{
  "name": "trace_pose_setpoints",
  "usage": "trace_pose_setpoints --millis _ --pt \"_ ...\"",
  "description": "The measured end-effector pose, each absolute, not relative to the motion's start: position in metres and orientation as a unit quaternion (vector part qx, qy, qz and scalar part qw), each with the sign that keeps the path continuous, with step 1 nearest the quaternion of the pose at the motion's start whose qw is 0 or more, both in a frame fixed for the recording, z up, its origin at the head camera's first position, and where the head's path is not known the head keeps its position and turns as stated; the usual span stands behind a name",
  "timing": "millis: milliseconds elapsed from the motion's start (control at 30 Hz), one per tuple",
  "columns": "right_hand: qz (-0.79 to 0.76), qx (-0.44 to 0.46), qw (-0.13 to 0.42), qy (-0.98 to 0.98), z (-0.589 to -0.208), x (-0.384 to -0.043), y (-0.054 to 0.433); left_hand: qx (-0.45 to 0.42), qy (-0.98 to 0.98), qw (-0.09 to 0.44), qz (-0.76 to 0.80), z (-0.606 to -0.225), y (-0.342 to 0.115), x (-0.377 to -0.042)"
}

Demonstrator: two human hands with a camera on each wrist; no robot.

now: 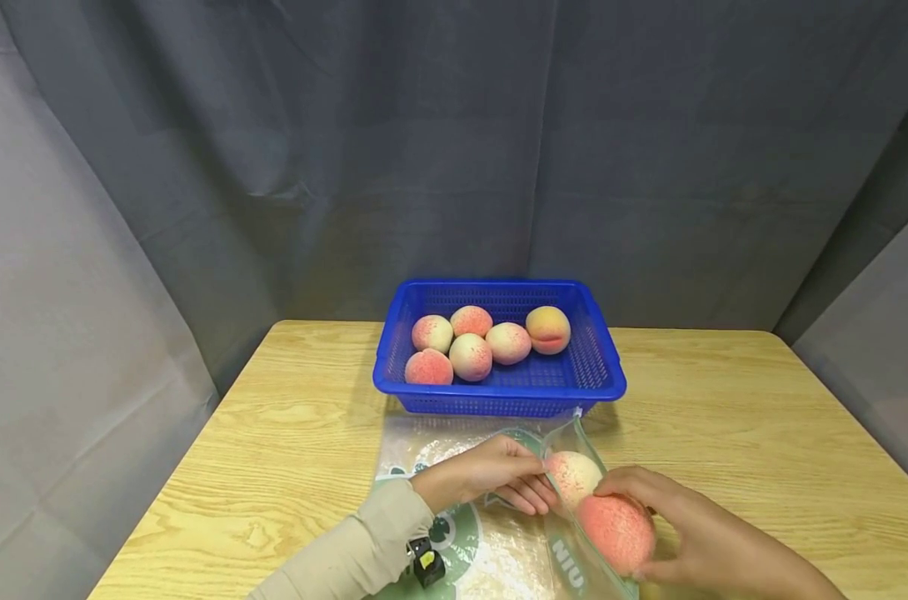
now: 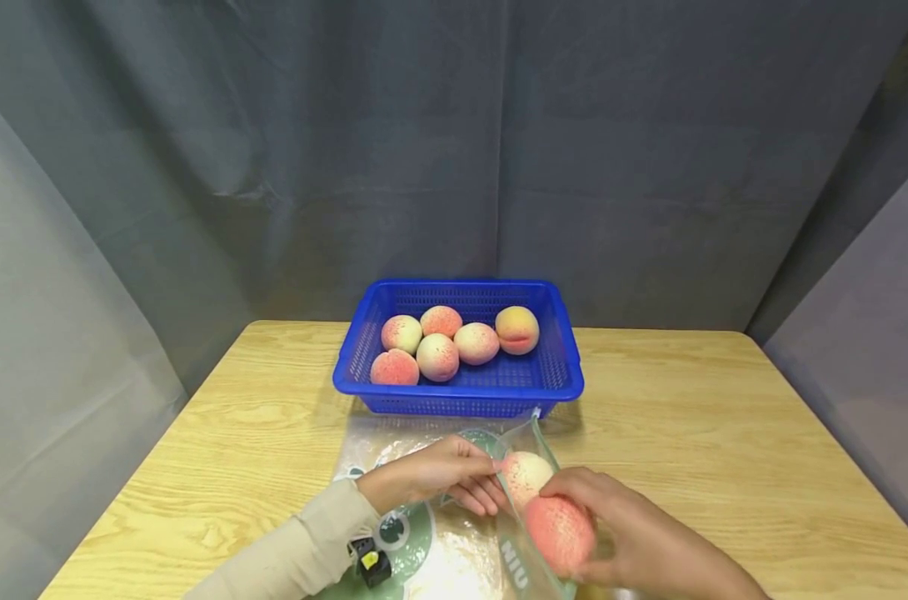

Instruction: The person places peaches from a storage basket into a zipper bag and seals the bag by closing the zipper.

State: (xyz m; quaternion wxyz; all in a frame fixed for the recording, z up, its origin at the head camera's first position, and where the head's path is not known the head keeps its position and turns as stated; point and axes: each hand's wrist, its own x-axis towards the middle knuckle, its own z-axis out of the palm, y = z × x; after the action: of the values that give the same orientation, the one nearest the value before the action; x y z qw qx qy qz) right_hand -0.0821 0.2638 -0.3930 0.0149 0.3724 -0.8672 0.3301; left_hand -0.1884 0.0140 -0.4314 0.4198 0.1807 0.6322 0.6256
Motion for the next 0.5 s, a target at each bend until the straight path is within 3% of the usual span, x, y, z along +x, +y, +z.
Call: trace_pose_setpoints --millis 500 --pt "0.316 0.429 0.007 -0.846 -0.4014 -0.0829 0.2604 0.182 0.633 0.419 0.625 -0.4318 0.0152 -0.1886"
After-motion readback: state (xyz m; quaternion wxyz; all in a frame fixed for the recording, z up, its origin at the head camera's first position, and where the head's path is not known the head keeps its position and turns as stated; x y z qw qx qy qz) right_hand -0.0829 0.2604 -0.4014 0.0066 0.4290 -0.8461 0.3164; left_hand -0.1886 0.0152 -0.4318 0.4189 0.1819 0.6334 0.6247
